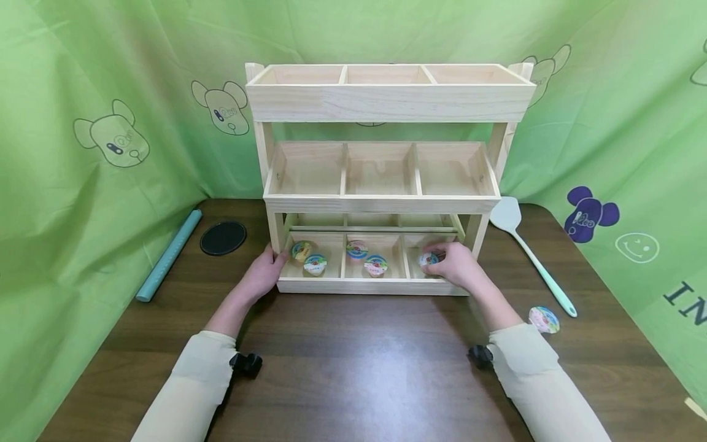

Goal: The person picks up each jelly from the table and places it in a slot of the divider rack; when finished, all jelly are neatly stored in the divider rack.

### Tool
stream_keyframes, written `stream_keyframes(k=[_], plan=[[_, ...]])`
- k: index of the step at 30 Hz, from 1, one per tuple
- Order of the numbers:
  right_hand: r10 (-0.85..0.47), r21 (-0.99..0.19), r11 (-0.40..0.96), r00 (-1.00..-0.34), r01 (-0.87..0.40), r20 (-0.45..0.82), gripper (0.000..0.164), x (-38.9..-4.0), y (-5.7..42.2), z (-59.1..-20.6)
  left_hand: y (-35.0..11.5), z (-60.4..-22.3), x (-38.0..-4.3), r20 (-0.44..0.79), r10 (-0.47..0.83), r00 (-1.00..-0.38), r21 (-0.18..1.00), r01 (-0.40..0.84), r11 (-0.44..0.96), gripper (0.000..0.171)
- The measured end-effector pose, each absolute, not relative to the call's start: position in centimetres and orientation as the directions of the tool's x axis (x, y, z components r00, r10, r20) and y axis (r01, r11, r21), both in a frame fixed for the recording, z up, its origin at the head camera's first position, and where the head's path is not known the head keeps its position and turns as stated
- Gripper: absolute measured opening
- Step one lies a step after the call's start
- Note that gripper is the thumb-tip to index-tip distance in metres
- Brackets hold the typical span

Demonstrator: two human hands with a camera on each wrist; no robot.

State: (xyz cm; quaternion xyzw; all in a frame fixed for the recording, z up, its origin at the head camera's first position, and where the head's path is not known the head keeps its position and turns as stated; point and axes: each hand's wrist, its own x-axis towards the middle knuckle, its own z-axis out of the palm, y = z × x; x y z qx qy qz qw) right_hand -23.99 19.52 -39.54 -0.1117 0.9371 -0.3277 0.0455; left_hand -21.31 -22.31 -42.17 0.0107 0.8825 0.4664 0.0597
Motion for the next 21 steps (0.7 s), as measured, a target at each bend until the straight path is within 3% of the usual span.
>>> stream_keyframes(k=[21], plan=[[-0.185, -0.606, 0.782, -0.983, -0.147, 0.000, 0.051, -25.4, 17.6, -40.2, -22.3, -42.2, -21.3, -0.106, 0.075, -0.992, 0.826, -0.046, 0.562, 0.057]])
